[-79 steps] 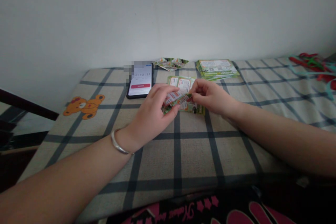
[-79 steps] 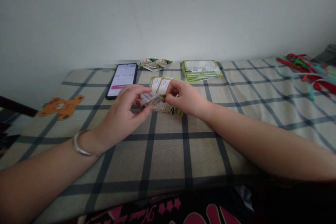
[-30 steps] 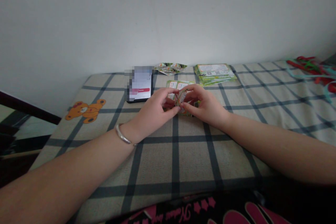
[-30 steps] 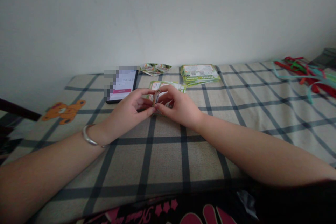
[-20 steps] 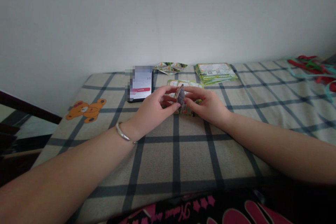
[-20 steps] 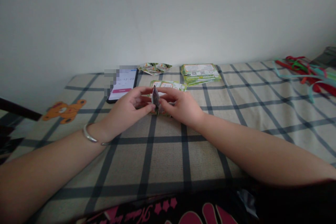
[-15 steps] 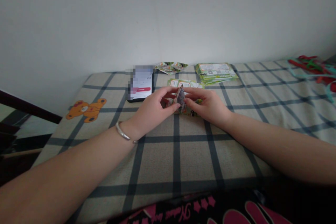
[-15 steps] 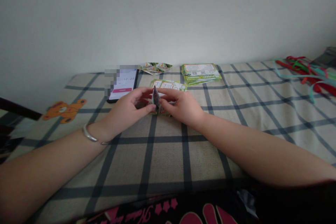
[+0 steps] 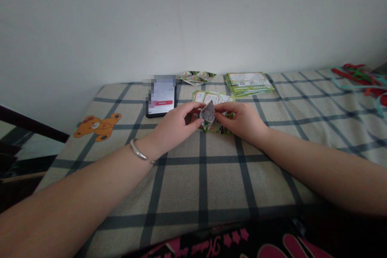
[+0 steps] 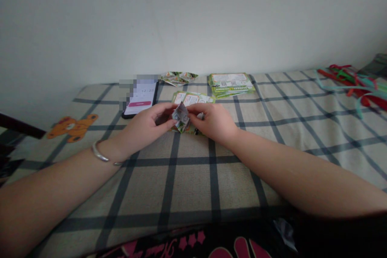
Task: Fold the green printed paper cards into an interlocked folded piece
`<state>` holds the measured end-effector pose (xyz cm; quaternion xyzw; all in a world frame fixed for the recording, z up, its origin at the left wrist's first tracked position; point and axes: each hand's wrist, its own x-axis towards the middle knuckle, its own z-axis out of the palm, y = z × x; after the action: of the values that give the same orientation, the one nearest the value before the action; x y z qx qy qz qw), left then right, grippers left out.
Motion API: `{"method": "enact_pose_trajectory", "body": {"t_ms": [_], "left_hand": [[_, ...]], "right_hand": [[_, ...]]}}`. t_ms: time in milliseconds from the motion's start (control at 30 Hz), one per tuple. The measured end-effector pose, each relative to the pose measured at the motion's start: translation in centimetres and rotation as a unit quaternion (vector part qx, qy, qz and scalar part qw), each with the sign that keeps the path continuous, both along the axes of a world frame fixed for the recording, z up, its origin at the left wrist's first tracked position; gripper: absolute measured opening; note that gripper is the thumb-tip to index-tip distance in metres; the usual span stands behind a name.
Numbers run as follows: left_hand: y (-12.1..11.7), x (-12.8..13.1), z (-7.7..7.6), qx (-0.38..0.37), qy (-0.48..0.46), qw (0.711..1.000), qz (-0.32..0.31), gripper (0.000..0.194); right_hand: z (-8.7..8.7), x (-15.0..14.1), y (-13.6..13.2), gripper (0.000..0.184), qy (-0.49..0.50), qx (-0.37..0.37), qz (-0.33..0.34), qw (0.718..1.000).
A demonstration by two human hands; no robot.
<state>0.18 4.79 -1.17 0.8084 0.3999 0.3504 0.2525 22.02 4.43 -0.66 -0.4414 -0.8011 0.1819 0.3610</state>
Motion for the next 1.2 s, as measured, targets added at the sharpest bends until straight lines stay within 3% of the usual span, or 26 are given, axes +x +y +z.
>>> {"method": "enact_pose_trajectory", "body": {"t_ms": [333, 900, 1200], "left_hand": [[-0.4, 0.0, 1.0, 0.027, 0.09, 0.995, 0.016, 0.04], [0.4, -1.1, 1.0, 0.168, 0.213, 0.959, -0.084, 0.035], [0.9, -1.5, 0.6, 0.173, 0.221, 0.953, -0.111, 0.036]], "right_hand": [[0.0, 0.3, 0.2, 0.02, -0.053, 0.047, -0.014, 0.997], [0.3, 1.3, 1.0, 0.018, -0.197, 0.186, 0.088, 0.959], [0.4, 1.4, 1.1, 0.019, -0.213, 0.183, 0.105, 0.954]]}}
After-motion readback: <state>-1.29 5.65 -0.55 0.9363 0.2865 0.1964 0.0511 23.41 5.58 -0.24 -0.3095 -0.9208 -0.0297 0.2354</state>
